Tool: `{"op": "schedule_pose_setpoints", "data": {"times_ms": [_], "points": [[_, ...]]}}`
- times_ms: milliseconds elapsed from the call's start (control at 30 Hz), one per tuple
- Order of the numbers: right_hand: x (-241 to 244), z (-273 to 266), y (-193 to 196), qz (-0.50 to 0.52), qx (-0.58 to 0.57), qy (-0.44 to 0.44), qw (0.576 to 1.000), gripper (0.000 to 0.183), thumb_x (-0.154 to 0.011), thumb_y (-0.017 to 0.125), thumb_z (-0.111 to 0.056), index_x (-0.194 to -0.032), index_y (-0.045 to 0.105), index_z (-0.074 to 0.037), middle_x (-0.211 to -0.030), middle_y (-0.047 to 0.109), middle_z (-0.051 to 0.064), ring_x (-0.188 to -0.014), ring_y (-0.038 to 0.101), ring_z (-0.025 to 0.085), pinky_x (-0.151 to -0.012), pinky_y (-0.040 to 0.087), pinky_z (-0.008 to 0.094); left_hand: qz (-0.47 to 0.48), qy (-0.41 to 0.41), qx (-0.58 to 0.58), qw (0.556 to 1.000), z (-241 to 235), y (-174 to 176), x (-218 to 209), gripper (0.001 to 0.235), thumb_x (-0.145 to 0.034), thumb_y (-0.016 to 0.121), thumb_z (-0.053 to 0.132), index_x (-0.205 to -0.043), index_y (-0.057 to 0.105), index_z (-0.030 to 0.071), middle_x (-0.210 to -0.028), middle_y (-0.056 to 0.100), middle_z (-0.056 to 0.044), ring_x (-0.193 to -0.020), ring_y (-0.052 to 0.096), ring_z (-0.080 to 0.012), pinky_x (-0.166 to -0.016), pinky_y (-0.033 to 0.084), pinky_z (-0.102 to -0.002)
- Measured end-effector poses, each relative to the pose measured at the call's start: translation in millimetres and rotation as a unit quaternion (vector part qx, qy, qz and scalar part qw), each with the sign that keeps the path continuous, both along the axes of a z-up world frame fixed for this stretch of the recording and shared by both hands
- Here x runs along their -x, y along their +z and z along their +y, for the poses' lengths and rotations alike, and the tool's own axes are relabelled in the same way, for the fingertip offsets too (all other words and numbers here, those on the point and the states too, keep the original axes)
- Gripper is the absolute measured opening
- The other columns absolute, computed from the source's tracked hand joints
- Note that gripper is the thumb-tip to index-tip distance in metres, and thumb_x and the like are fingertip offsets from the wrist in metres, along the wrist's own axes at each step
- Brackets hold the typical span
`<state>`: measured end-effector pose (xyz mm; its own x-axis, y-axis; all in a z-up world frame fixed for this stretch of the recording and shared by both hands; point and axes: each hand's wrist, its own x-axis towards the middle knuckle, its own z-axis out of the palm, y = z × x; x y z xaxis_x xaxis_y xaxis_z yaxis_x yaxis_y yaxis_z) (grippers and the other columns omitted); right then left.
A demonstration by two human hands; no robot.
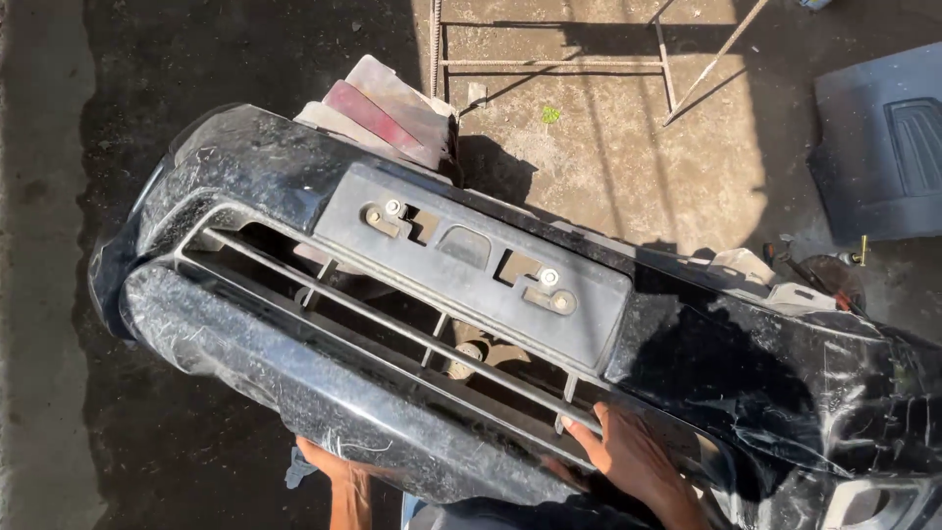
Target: The person uses pliers to cut and manipulate a wire attached to a black car bumper. They then walk to retrieve a paint can, return to the bumper, and reposition the bumper and a metal grate on the ground.
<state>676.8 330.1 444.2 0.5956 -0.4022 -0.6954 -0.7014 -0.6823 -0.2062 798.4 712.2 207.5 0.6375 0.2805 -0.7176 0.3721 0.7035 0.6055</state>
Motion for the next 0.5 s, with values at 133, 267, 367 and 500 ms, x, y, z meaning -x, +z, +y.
{"op": "schedule_pose_setpoints", "data": {"times_ms": [133,267,367,500], "points": [[25.0,36.4,22.8,-0.004,-0.012,0.017,1.000,0.065,-0.092,0.062,-0.055,-0.111,0.065,0.007,-0.092,0.071,0.028,-0.090,0.073,0.039,-0.081,0.055,0.045,-0.006,-0.002,-0.052,0.999,44.9,-23.8,70.5,0.052,-0.102,0.031,0.053,-0.127,0.057,0.015,-0.121,0.061,-0.007,-0.105,0.066,-0.0234,-0.080,0.058,-0.045],[117.3,55.0,-6.8,-0.073,0.023,0.077,0.994,0.061,-0.090,0.064,-0.052,-0.109,0.066,0.005,-0.078,0.070,0.024,-0.076,0.074,0.040,-0.071,0.057,0.047,-0.073,-0.007,-0.054,0.996,67.5,-50.6,153.2,0.058,-0.104,0.029,0.052,-0.134,0.056,0.009,-0.125,0.062,-0.011,-0.105,0.067,-0.0272,-0.080,0.059,-0.044],[181.8,91.7,24.8,-0.011,0.007,0.034,0.999,0.059,-0.092,0.064,-0.053,-0.104,0.070,0.005,-0.077,0.071,0.022,-0.077,0.075,0.036,-0.072,0.058,0.047,-0.068,0.012,-0.033,0.997,88.7,-48.9,230.2,0.068,-0.102,0.024,0.057,-0.139,0.055,0.009,-0.129,0.061,-0.012,-0.107,0.066,-0.0277,-0.078,0.061,-0.043],[286.5,125.5,35.4,-0.109,-0.007,0.030,0.994,0.057,-0.089,0.067,-0.048,-0.108,0.068,0.006,-0.071,0.071,0.020,-0.072,0.073,0.036,-0.068,0.057,0.047,-0.087,0.005,0.034,0.996,129.5,-46.4,313.0,0.074,-0.101,0.021,0.062,-0.143,0.052,0.009,-0.134,0.058,-0.014,-0.113,0.065,-0.0283,-0.082,0.062,-0.043]]}}
